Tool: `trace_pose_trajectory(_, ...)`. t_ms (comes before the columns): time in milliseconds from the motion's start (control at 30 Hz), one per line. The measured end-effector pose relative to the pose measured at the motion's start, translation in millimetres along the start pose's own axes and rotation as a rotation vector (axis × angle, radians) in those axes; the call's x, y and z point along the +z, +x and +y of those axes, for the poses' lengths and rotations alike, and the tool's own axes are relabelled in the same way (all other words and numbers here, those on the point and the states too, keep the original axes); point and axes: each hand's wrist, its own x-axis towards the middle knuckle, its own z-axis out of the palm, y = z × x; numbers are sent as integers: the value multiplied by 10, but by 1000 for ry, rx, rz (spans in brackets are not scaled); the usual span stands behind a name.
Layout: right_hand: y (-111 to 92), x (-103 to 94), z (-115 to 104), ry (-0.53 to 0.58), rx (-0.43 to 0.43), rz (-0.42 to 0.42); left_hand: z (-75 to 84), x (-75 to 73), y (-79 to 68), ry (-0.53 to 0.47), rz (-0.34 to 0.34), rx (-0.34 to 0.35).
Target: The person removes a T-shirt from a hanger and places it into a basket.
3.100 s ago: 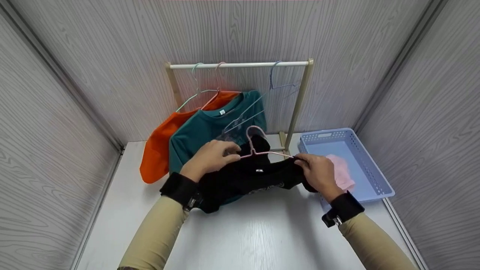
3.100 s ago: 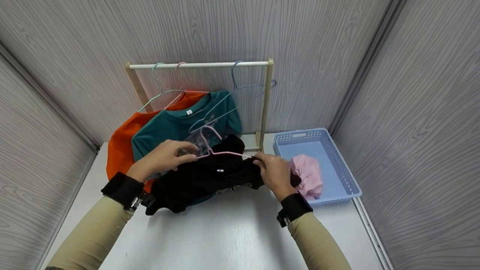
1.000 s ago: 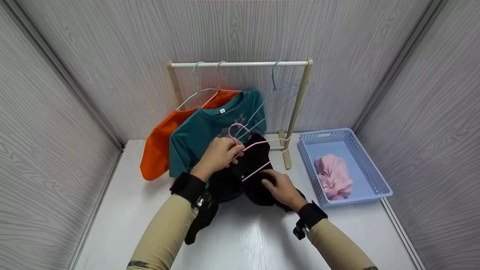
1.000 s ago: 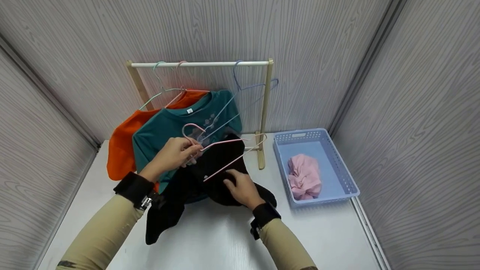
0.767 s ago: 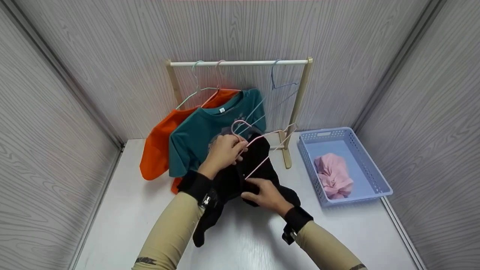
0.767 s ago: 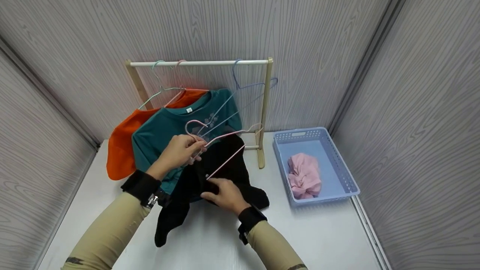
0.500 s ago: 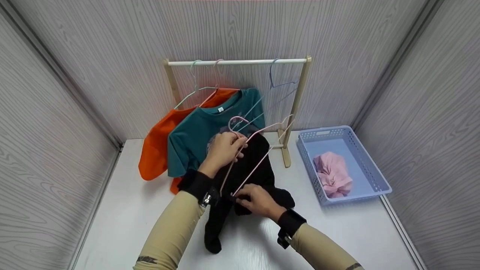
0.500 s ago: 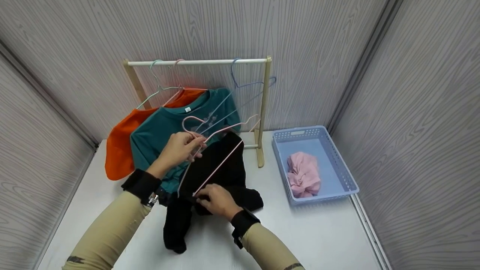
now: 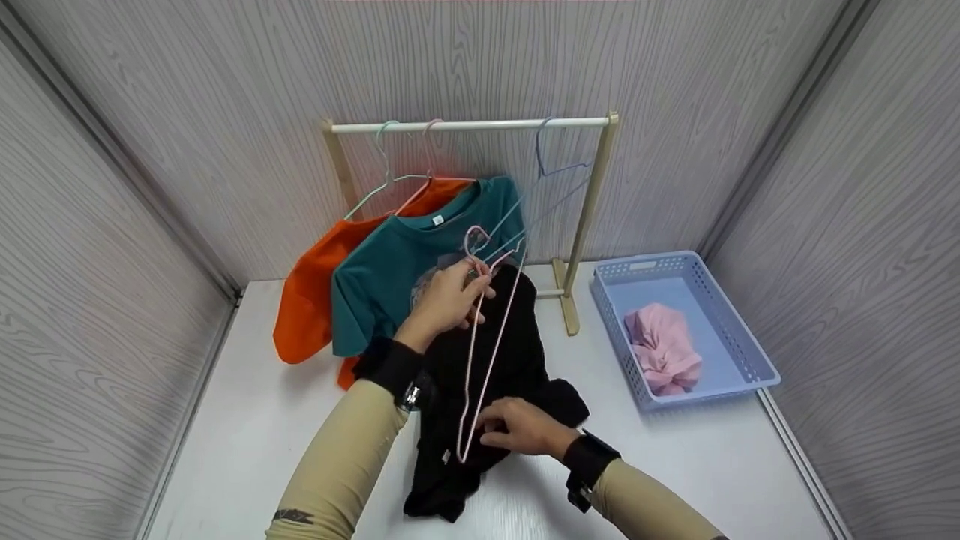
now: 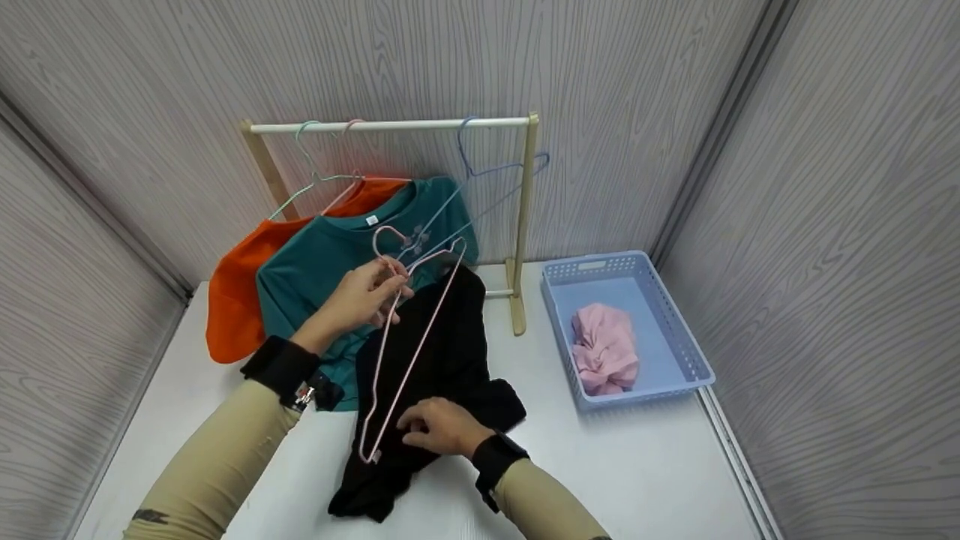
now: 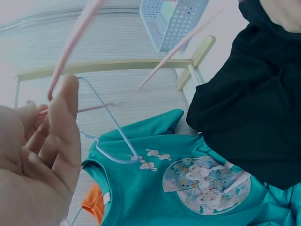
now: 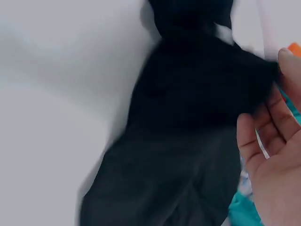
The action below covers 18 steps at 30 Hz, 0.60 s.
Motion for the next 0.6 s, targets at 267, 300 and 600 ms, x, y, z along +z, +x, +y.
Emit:
trace_pose_trajectory(267, -442, -153, 479, 126, 106, 140, 11, 76, 83, -22, -85, -63)
trace_pose_trajectory(300, -507, -170, 540, 127, 120, 154, 15, 82, 98, -32, -87, -68)
trace_pose_trajectory(600, -954, -265, 892, 137, 230, 256, 96, 147, 247, 14, -172, -108)
